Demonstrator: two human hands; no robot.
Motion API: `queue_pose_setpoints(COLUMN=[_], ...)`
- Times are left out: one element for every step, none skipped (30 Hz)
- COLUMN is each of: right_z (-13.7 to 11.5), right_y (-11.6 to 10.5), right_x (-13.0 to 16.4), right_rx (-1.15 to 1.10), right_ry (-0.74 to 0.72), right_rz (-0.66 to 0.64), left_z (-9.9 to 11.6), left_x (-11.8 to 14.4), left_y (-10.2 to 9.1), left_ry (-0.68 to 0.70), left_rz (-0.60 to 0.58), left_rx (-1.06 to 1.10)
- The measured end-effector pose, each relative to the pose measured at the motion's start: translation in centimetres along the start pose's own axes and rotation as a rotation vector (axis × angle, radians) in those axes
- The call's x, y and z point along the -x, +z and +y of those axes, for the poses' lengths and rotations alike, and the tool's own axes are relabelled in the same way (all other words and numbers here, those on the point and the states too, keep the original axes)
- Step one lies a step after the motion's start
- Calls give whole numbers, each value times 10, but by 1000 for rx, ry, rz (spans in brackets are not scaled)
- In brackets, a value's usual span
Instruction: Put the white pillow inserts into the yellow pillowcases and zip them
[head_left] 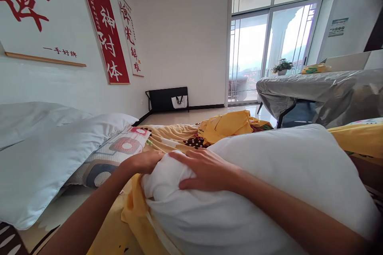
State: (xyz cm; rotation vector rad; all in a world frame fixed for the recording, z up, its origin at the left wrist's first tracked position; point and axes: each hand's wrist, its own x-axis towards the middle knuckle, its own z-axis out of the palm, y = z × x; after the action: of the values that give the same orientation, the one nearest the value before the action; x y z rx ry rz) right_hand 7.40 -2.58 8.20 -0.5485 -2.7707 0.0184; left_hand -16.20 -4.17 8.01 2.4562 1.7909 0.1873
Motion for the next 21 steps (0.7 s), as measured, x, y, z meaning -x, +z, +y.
queue_pose_setpoints(right_z=[-3,-7,-10,-12,-14,-14,-14,-14,-13,-12,-12,-13,-14,-16,-18,-19,-20,-20,-18,-15,-11], right_y=[0,1,1,1,1,2,3,4,6,8,9,11,13,15,17,19,21,23,26,29,33], right_x=[3,6,7,8,9,9,9,8,8,8,8,8,7,6,5,3,0,-3,-6,-10,-14], right_rx=[31,59,83,99,110,116,117,118,119,121,123,127,134,144,155,166,176,182,184,184,185], right_ry=[-19,-29,-36,-44,-52,-59,-64,-65,-63,-63,-67,-73,-81,-92,-104,-115,-123,-127,-128,-121,-104], right_rz=[-26,-54,-76,-90,-100,-109,-117,-123,-128,-133,-138,-141,-143,-146,-149,-153,-159,-165,-174,-177,-172], left_z=[0,1,1,1,1,1,0,-1,-3,-5,-8,-10,-11,-11,-9,-6,-2,5,12,21,30], left_x=[-2,-4,-6,-8,-10,-12,-13,-14,-15,-16,-18,-20,-22,-24,-26,-29,-31,-33,-35,-37,-38], left_y=[1,3,5,7,10,12,14,15,16,17,17,16,16,15,14,13,12,10,8,6,5], left_ry=[-25,-58,-95,-132,-158,-172,-184,-195,-205,-216,-227,-240,-253,-267,-281,-292,-297,-295,-286,-273,-258], left_rz=[-54,-96,-119,-115,-101,-77,-57,-37,-15,11,43,80,124,174,225,274,318,355,383,403,416], left_rx=[-22,-56,-92,-120,-134,-133,-132,-128,-120,-110,-98,-85,-75,-68,-65,-67,-72,-79,-89,-101,-116])
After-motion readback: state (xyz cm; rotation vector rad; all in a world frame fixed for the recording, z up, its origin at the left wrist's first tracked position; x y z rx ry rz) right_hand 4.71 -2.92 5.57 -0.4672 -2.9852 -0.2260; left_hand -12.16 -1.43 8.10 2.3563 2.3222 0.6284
